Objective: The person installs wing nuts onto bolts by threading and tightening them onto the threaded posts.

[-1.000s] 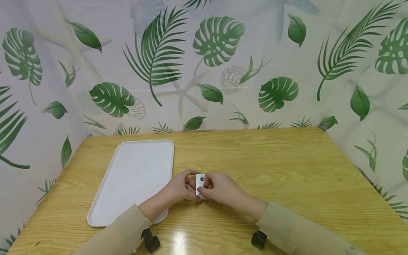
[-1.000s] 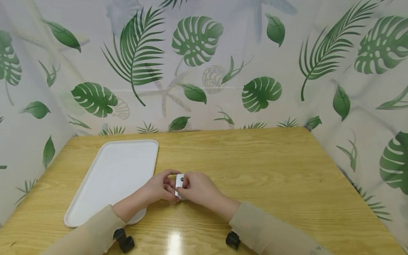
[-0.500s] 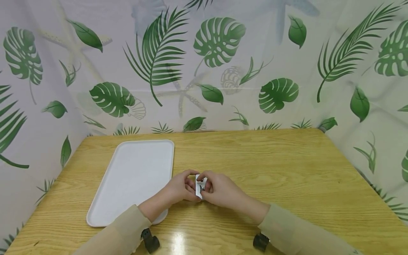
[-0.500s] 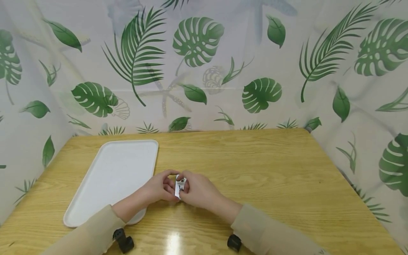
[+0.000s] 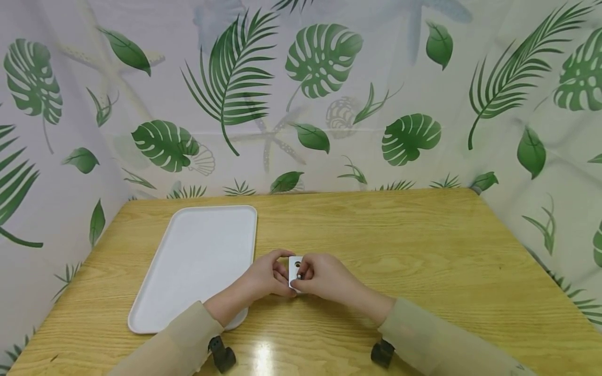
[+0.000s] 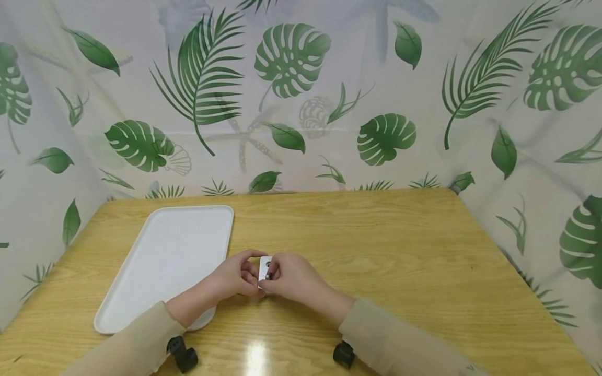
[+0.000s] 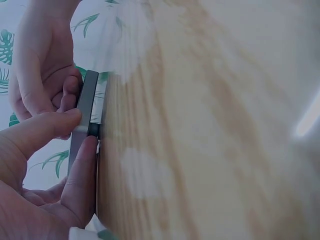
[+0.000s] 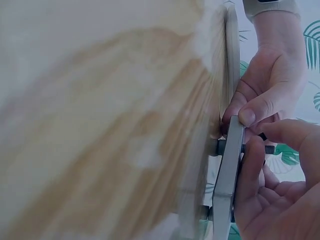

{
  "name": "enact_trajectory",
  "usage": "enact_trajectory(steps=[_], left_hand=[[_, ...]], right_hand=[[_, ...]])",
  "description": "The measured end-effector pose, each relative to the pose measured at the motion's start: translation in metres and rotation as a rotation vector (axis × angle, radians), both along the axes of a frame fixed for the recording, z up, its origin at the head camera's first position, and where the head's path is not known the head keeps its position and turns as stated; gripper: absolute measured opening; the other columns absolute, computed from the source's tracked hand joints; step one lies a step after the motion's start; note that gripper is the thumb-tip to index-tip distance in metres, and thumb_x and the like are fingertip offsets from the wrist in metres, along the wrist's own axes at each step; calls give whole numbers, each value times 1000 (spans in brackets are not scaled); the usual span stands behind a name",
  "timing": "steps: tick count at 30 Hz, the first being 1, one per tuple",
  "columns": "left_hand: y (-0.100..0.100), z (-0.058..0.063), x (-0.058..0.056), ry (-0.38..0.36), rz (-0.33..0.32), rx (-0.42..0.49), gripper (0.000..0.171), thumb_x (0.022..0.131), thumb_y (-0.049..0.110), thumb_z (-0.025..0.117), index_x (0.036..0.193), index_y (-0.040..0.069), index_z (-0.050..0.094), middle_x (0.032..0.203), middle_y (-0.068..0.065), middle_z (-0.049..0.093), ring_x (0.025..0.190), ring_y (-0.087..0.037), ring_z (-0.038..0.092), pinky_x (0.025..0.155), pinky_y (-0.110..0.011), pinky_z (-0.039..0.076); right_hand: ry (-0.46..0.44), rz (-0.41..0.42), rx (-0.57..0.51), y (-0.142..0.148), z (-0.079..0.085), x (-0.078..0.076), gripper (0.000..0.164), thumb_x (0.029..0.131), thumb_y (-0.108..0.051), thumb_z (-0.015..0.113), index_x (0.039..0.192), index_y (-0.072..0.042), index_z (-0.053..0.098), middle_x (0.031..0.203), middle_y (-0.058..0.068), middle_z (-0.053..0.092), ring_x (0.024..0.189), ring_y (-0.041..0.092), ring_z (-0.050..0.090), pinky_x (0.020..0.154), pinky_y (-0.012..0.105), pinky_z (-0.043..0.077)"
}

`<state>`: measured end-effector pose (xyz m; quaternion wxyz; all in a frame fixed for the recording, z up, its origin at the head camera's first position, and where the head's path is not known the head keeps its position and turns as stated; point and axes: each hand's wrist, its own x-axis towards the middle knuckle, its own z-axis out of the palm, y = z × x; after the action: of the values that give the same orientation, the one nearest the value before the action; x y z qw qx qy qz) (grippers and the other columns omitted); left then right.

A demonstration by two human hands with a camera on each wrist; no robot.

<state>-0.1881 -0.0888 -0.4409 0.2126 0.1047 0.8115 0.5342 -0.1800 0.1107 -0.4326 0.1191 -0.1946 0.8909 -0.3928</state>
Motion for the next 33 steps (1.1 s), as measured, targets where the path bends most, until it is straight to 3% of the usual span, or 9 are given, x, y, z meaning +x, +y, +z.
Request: enact_trajectory(steps=[7, 13, 15, 18, 20, 24, 28, 33], left_hand=[[1, 1, -1, 9, -6, 4, 87, 77, -10, 87, 154, 1, 48, 96, -10, 70, 76, -7, 67, 75, -25, 58], [2, -1, -1, 11, -6, 6, 87, 76, -10, 88, 153, 0, 49, 95, -9, 69, 75, -8, 67, 75, -24, 58], [1, -2, -1, 10, -7, 2, 87, 76, -10, 88, 153, 0, 48, 94, -9, 68, 75, -8, 67, 74, -24, 58], [1, -2, -1, 5, -1, -6, 88, 76, -9, 88, 154, 1, 48, 95, -8, 68, 76, -9, 67, 74, -25, 58], [0, -2, -1, 10, 3, -14, 87, 76, -9, 88, 154, 2, 49, 95, -9, 68, 76, -10, 67, 74, -25, 57], [0, -1, 0, 7, 7, -23, 86, 77, -8, 88, 153, 2, 49, 96, -9, 68, 77, -10, 67, 75, -26, 57], [0, -1, 0, -1, 2, -22, 86, 78, -9, 88, 154, 2, 48, 98, -10, 68, 78, -10, 67, 75, -25, 58], [0, -1, -1, 17, -3, -23, 87, 77, -9, 88, 154, 1, 48, 97, -10, 68, 77, -9, 66, 74, -25, 57]], right_hand=[[98, -29, 161, -8, 2, -2, 31, 98, -21, 74, 73, -13, 59, 61, -6, 47, 54, 8, 41, 53, 20, 31], [124, -27, 198, -7, 2, 1, 36, 99, -25, 74, 70, -14, 57, 59, -6, 48, 54, 8, 42, 52, 21, 31], [111, -31, 181, -6, 3, 3, 34, 99, -29, 75, 72, -14, 59, 61, -5, 51, 54, 8, 44, 52, 21, 33], [62, -42, 118, -3, 3, 6, 24, 99, -31, 75, 89, -12, 66, 64, -4, 57, 54, 9, 49, 52, 22, 38], [19, -28, 47, 0, 4, 6, 20, 100, -27, 73, 105, -8, 68, 67, -1, 61, 54, 10, 54, 53, 23, 42], [-56, 46, -91, 5, 4, 6, 29, 100, -10, 65, 128, -1, 66, 73, 4, 67, 56, 13, 58, 54, 25, 47], [-77, 107, -147, 8, 2, 3, 29, 96, -2, 62, 123, 2, 69, 75, 7, 68, 58, 11, 59, 55, 23, 49], [-103, 90, -167, 8, 0, 0, 16, 95, -4, 66, 109, 2, 72, 76, 7, 70, 60, 10, 61, 57, 23, 50]])
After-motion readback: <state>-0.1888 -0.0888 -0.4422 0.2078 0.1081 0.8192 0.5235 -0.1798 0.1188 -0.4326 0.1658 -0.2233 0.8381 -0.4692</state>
